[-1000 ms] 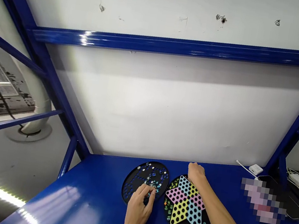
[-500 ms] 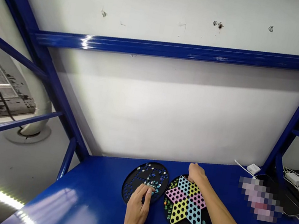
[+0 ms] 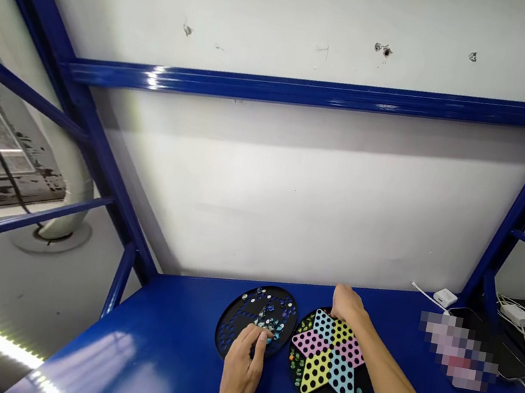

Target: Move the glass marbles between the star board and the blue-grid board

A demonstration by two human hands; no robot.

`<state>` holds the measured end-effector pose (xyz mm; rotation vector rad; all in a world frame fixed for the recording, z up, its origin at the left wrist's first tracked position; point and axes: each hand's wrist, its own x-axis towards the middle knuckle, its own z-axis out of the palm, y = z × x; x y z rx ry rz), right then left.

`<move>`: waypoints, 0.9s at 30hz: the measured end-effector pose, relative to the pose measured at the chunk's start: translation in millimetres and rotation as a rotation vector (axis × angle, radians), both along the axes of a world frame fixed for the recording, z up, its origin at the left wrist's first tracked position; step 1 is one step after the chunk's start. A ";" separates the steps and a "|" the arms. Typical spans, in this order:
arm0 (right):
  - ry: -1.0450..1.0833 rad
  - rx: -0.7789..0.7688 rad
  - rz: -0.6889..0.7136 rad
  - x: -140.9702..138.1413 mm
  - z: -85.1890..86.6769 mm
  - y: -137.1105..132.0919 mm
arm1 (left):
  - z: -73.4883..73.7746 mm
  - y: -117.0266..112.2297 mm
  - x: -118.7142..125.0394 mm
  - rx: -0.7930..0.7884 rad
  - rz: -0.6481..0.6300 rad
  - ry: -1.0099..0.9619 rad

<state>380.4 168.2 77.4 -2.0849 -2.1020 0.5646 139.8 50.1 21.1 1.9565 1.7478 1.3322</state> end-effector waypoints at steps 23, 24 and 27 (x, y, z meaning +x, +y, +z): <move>-0.042 0.001 0.136 -9.7 -8.9 -1.6 | -6.0 1.8 -3.5 0.000 -0.011 -0.052; -0.065 -0.020 0.137 -4.3 -9.3 -1.3 | -5.7 1.9 -3.4 0.002 -0.013 -0.054; -0.105 -0.035 0.151 -1.3 -11.3 -4.1 | -5.8 1.9 -3.7 0.001 -0.017 -0.062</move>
